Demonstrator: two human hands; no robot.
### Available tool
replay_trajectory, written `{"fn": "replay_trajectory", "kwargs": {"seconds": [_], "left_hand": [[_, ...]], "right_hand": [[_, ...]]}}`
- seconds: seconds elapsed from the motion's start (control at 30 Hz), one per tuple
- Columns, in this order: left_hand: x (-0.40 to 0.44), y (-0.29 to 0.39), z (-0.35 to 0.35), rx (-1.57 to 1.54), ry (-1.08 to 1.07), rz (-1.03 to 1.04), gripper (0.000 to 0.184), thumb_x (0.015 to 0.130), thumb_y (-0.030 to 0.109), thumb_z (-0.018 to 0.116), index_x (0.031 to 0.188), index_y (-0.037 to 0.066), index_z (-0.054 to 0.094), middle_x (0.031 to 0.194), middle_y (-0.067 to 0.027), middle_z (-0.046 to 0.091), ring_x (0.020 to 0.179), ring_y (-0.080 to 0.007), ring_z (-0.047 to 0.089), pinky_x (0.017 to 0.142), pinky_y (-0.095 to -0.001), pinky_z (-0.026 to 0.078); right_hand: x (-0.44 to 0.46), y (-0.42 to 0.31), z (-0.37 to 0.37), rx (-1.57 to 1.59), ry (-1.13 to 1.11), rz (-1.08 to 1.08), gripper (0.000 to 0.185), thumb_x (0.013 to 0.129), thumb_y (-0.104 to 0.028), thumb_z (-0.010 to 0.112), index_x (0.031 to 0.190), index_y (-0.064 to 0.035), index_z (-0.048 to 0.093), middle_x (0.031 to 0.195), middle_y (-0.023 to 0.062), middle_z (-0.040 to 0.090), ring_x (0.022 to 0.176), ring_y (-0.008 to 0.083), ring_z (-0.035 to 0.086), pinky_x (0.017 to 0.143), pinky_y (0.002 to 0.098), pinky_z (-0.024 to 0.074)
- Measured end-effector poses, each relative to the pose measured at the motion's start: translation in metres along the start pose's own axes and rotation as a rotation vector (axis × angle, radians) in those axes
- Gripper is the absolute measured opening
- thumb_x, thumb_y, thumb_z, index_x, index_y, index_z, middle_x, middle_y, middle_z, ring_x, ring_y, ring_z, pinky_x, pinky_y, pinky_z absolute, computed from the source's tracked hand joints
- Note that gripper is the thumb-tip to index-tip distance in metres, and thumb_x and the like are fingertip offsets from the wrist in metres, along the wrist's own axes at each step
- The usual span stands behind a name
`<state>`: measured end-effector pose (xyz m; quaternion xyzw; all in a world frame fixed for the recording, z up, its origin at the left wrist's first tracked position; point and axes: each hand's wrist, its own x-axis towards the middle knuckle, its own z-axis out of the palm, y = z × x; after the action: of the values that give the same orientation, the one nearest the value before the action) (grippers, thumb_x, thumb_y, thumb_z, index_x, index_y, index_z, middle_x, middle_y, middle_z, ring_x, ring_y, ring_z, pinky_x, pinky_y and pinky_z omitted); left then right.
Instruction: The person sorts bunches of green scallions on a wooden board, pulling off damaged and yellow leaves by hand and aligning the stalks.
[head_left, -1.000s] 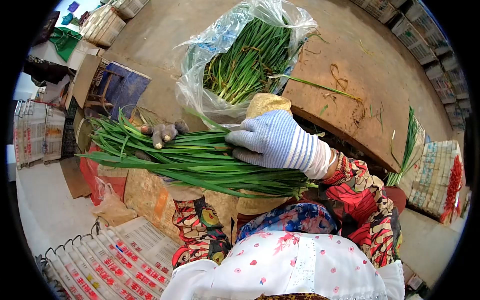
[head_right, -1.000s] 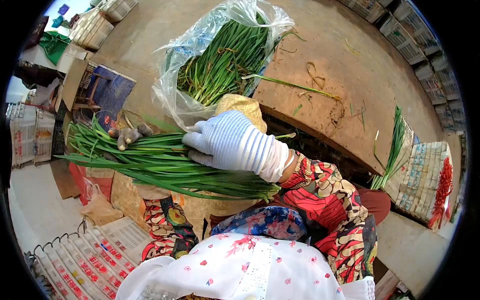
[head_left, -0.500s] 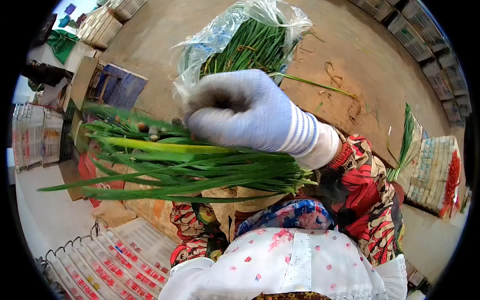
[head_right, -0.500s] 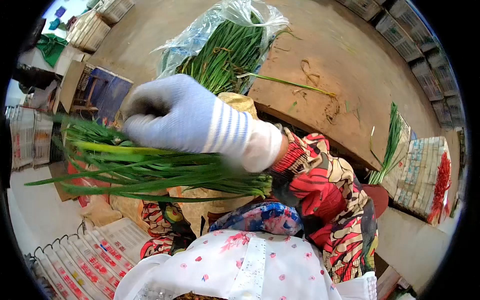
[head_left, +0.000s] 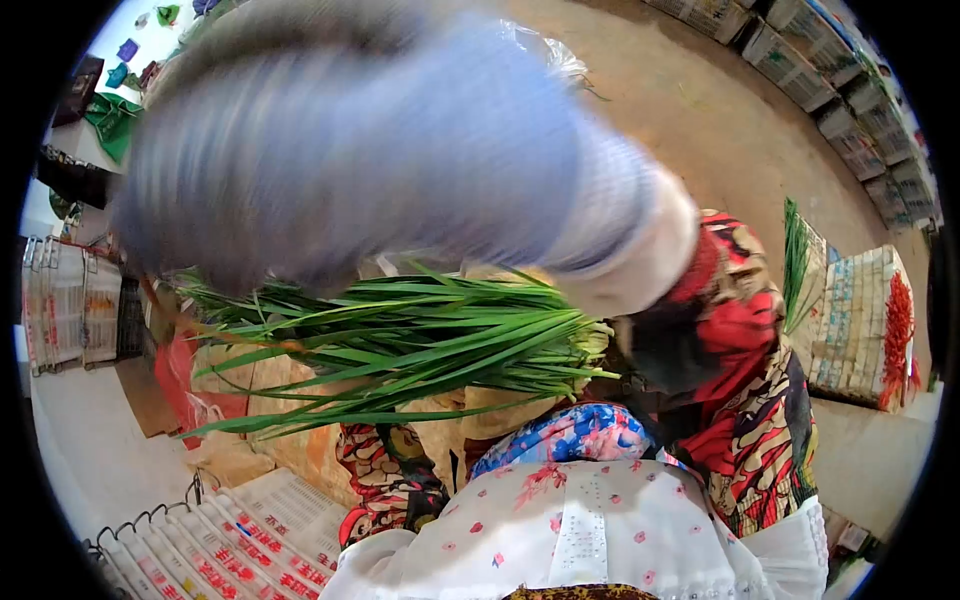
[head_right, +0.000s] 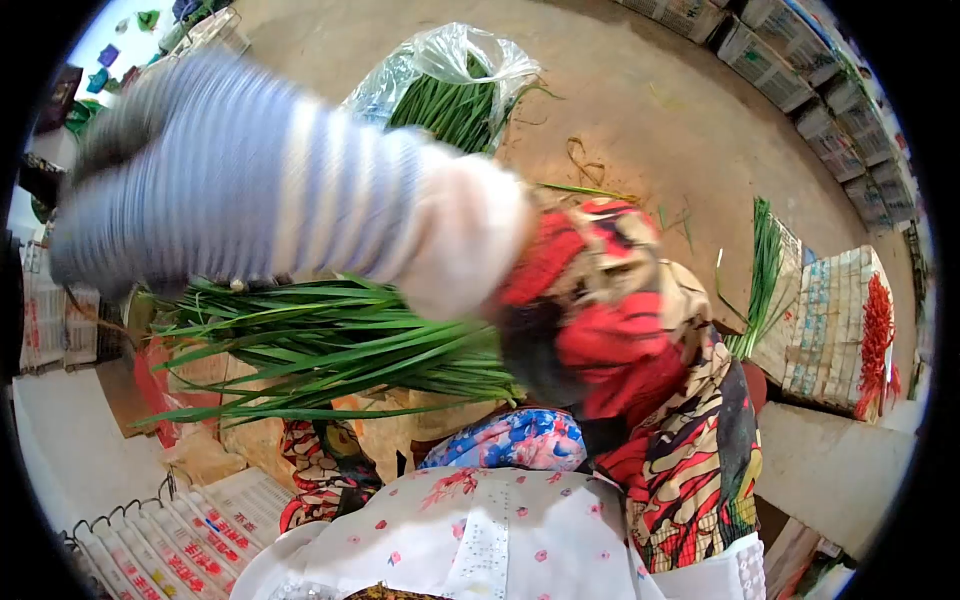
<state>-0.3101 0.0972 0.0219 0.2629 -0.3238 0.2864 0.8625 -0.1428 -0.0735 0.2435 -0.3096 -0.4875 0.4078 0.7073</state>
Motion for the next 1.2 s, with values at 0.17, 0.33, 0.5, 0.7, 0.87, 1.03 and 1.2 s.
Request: {"fn": "replay_trajectory", "kwargs": {"seconds": [0.17,0.33,0.5,0.7,0.87,1.03,1.2], "left_hand": [[0.0,0.006,-0.004,-0.024,-0.002,0.012,0.051,0.092,0.04,0.048,0.127,0.003,0.042,0.094,-0.0045,0.058,0.101,-0.0182,0.054,0.111,-0.0394,0.018],[-0.003,0.007,-0.007,-0.059,0.011,0.001,0.05,0.091,0.039,0.049,0.126,0.004,0.044,0.092,-0.0045,0.058,0.099,-0.0176,0.054,0.11,-0.0385,0.019],[0.0,0.004,-0.011,-0.048,-0.042,-0.01,0.049,0.093,0.037,0.046,0.127,0.002,0.042,0.096,-0.005,0.058,0.099,-0.0163,0.054,0.11,-0.0374,0.022],[0.006,0.006,-0.007,-0.029,-0.103,-0.041,0.047,0.095,0.033,0.042,0.13,0.002,0.038,0.099,-0.0053,0.058,0.098,-0.0173,0.054,0.107,-0.039,0.026],[0.006,0.003,-0.002,0.001,-0.08,-0.051,0.045,0.095,0.032,0.041,0.13,0.002,0.039,0.097,-0.0058,0.058,0.095,-0.0184,0.054,0.106,-0.0403,0.028],[0.006,0.003,0.0,0.005,-0.066,-0.054,0.044,0.096,0.03,0.04,0.129,0.002,0.039,0.095,-0.0063,0.058,0.092,-0.0195,0.055,0.104,-0.0417,0.029],[0.009,0.001,-0.001,0.006,-0.067,-0.063,0.042,0.096,0.029,0.039,0.129,0.002,0.039,0.093,-0.0068,0.058,0.09,-0.0205,0.055,0.103,-0.0431,0.031]], "right_hand": [[-0.096,-0.042,-0.075,-0.189,0.342,-0.36,0.031,0.079,-0.023,0.066,0.102,-0.002,0.058,0.093,0.0085,0.063,0.06,0.0139,0.054,0.058,0.0273,0.0467],[-0.23,-0.035,-0.133,-0.312,0.118,0.109,0.031,0.076,-0.025,0.069,0.097,-0.0047,0.06,0.086,0.0074,0.062,0.074,0.022,0.059,0.064,0.0327,0.0479],[-0.25,0.034,-0.118,-1.491,0.076,0.498,0.033,0.072,-0.027,0.066,0.098,-0.0068,0.062,0.086,0.0122,0.06,0.079,0.0305,0.058,0.069,0.0398,0.0472],[-0.226,0.093,-0.081,-1.45,0.078,0.18,0.026,0.066,-0.02,0.067,0.09,-0.0124,0.062,0.087,0.0067,0.057,0.081,0.0268,0.055,0.071,0.0376,0.0429],[-0.242,0.09,-0.067,-1.491,0.123,-0.048,0.031,0.062,-0.015,0.069,0.091,-0.0114,0.061,0.089,0.0044,0.057,0.076,0.0239,0.056,0.065,0.0359,0.0426],[-0.262,0.101,-0.058,-1.572,-0.013,-0.078,0.028,0.066,-0.017,0.063,0.094,-0.012,0.06,0.091,0.0029,0.058,0.074,0.0205,0.057,0.062,0.034,0.0438],[-0.261,0.077,-0.064,-1.345,-0.166,0.01,0.032,0.069,-0.03,0.067,0.095,-0.0126,0.06,0.091,0.0038,0.059,0.075,0.022,0.058,0.061,0.0347,0.0443]]}}
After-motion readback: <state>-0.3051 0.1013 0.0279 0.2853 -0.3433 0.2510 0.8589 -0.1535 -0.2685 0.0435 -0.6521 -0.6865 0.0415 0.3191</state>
